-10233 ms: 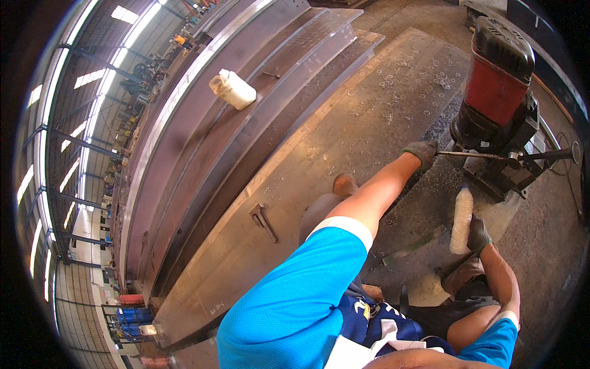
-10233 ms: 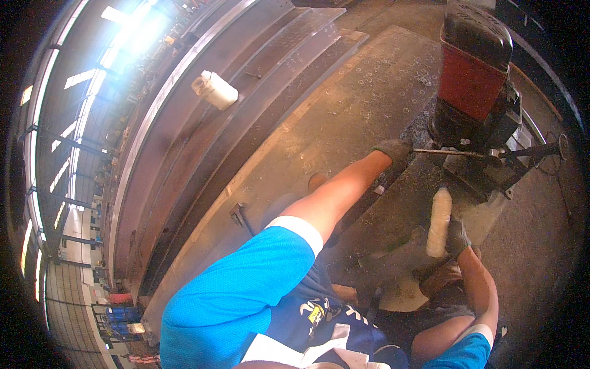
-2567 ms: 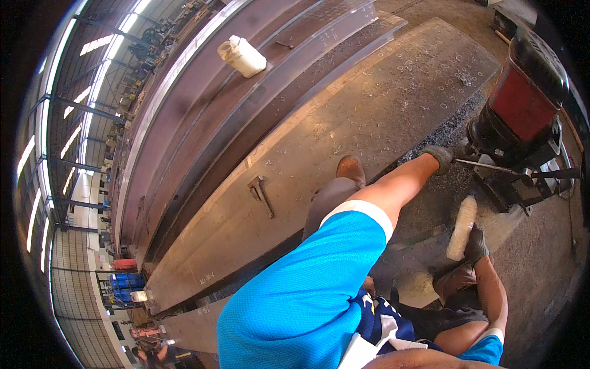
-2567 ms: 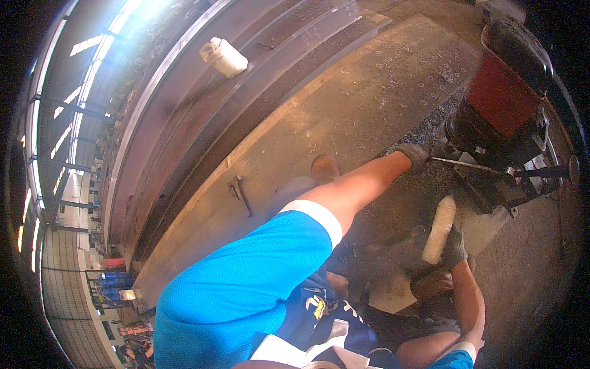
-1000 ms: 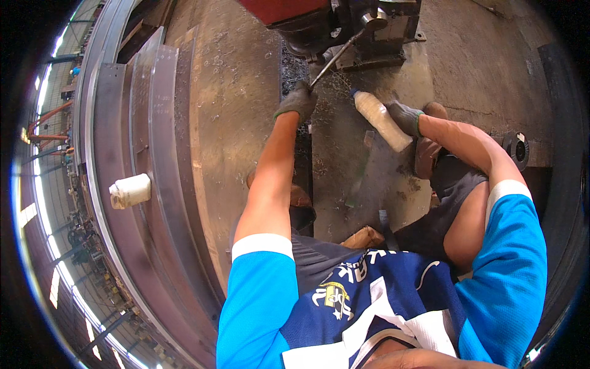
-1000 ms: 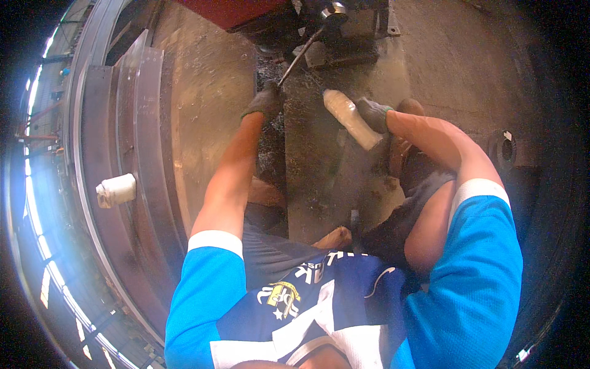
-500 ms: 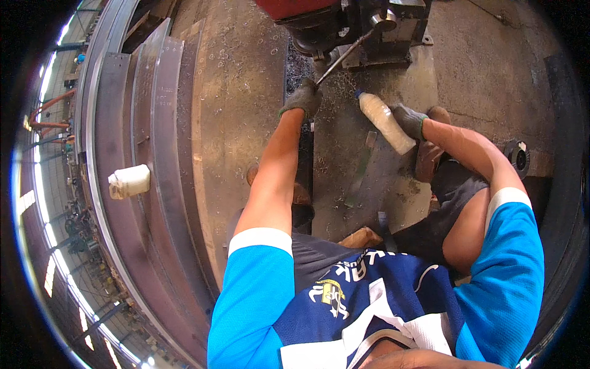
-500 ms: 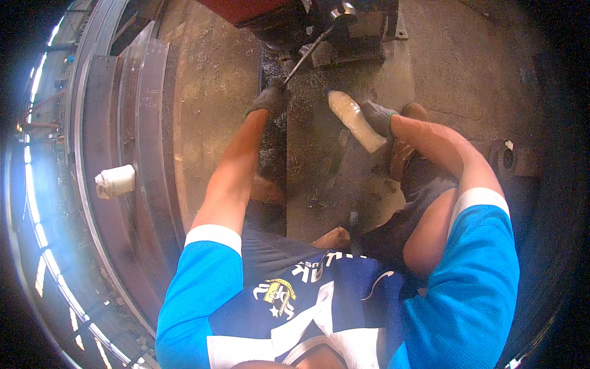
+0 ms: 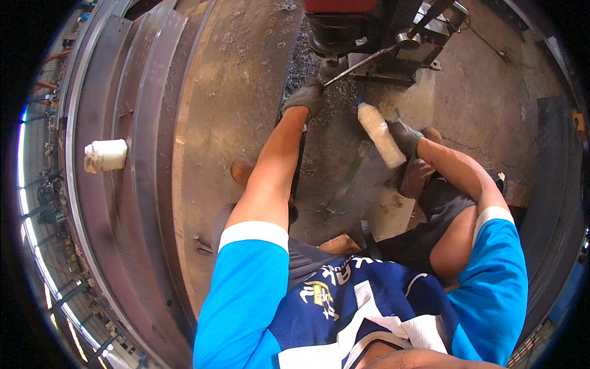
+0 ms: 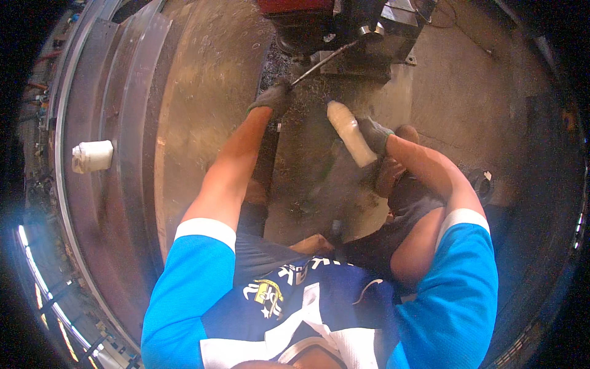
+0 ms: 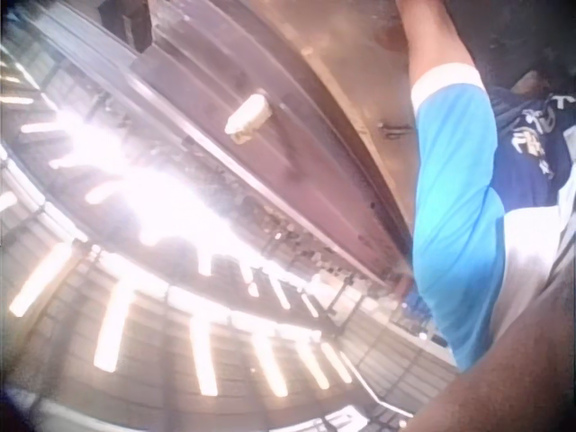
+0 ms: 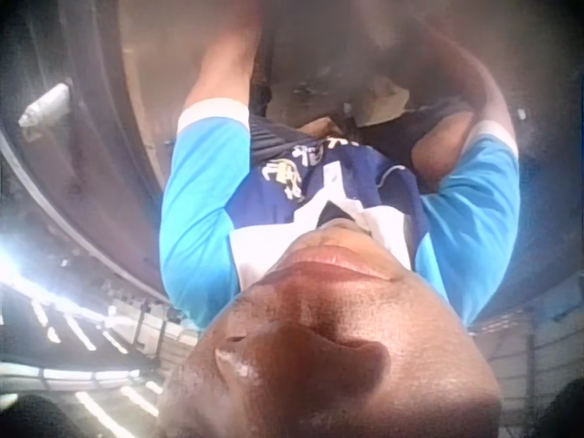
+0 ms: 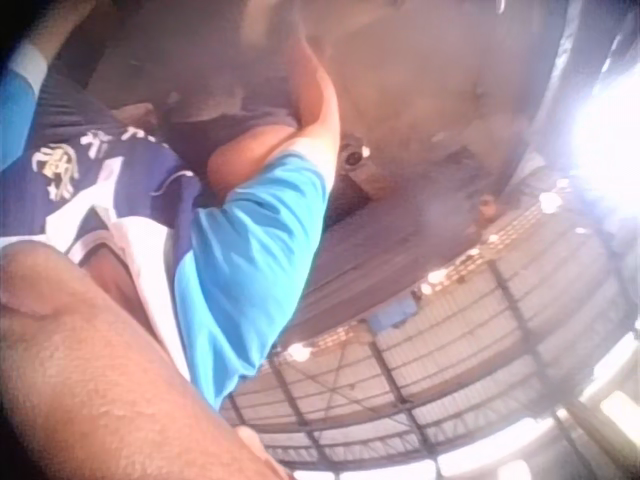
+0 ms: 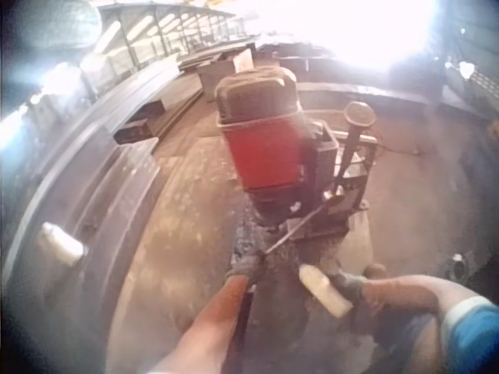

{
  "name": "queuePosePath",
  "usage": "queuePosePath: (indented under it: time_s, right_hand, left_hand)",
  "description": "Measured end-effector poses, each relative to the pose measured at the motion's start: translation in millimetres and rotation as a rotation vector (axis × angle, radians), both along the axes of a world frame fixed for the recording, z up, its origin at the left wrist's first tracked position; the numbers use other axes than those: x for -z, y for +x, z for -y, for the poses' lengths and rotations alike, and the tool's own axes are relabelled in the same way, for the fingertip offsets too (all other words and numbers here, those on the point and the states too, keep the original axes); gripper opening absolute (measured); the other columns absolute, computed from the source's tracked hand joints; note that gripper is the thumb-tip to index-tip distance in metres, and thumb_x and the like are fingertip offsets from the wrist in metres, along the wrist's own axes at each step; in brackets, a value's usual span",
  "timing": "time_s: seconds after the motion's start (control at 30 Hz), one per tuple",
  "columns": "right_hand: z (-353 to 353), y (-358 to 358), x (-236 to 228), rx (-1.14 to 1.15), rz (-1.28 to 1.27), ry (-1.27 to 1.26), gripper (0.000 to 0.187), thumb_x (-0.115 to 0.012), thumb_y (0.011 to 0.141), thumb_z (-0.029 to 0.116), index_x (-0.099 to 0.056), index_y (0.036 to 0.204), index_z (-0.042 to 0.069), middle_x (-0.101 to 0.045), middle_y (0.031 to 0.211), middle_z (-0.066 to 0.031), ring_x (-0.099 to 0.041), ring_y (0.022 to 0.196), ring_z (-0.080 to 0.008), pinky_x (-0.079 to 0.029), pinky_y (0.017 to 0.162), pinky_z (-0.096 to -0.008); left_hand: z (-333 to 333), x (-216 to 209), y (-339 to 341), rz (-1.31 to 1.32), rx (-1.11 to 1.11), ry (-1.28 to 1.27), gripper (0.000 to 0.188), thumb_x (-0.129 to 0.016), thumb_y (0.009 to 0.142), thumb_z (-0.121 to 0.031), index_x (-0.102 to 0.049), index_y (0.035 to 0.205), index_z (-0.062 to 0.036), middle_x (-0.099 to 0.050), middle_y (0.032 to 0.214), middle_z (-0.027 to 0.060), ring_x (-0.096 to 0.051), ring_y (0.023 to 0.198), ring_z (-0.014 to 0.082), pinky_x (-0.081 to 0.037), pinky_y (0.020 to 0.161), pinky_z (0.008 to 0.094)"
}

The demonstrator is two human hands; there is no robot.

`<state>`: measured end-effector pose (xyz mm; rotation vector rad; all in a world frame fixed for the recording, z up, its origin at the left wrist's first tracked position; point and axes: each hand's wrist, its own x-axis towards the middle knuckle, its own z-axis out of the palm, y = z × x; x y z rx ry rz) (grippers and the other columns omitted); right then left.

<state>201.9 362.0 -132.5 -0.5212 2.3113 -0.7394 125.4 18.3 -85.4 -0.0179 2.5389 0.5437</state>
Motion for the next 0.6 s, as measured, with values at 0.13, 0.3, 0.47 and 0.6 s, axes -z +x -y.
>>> queuePosePath:
  time_s: [0.13, 0.3, 0.47, 0.6]
  right_hand:
    - [3, 0, -7, 0.103, 0.153, 0.139, 0.035, -0.057, 0.101, 0.029, -0.074, 0.116, 0.002, -0.076, 0.105, -0.0124, -0.072, 0.098, -0.0234, -0.053, 0.084, -0.0432]
    - [10, 1, -22, 0.359, 0.296, -0.024, 0.037, -0.053, 0.104, 0.031, -0.074, 0.116, 0.004, -0.075, 0.106, -0.0089, -0.070, 0.097, -0.0209, -0.053, 0.082, -0.0421]
    - [8, 9, -21, 0.536, 0.528, -0.262, 0.036, -0.050, 0.106, 0.034, -0.072, 0.116, 0.007, -0.071, 0.097, -0.0039, -0.065, 0.091, -0.0188, -0.052, 0.082, -0.0388]
    - [13, 13, -10, 0.859, 0.727, -0.295, 0.055, -0.042, 0.100, 0.057, -0.067, 0.118, 0.012, -0.070, 0.096, -0.0074, -0.065, 0.080, -0.0257, -0.054, 0.077, -0.0422]
  left_hand:
    - [3, 1, -2, 0.019, 0.025, -0.004, 0.055, -0.056, 0.098, -0.038, -0.047, 0.146, -0.0132, -0.061, 0.139, 0.0278, -0.060, 0.128, 0.0459, -0.049, 0.106, 0.0544]
    - [4, 16, -2, -0.035, 0.047, 0.008, 0.052, -0.058, 0.099, -0.035, -0.051, 0.146, -0.0128, -0.064, 0.135, 0.0262, -0.062, 0.127, 0.0436, -0.050, 0.104, 0.0537]
    - [2, 50, -12, -0.021, 0.043, 0.050, 0.050, -0.051, 0.102, -0.040, -0.057, 0.142, -0.0103, -0.062, 0.139, 0.0253, -0.061, 0.129, 0.0417, -0.048, 0.106, 0.0518]
    - [4, 58, -13, 0.002, -0.009, 0.056, 0.049, -0.044, 0.105, -0.035, -0.061, 0.141, -0.0063, -0.058, 0.145, 0.0249, -0.058, 0.134, 0.0397, -0.044, 0.110, 0.0491]
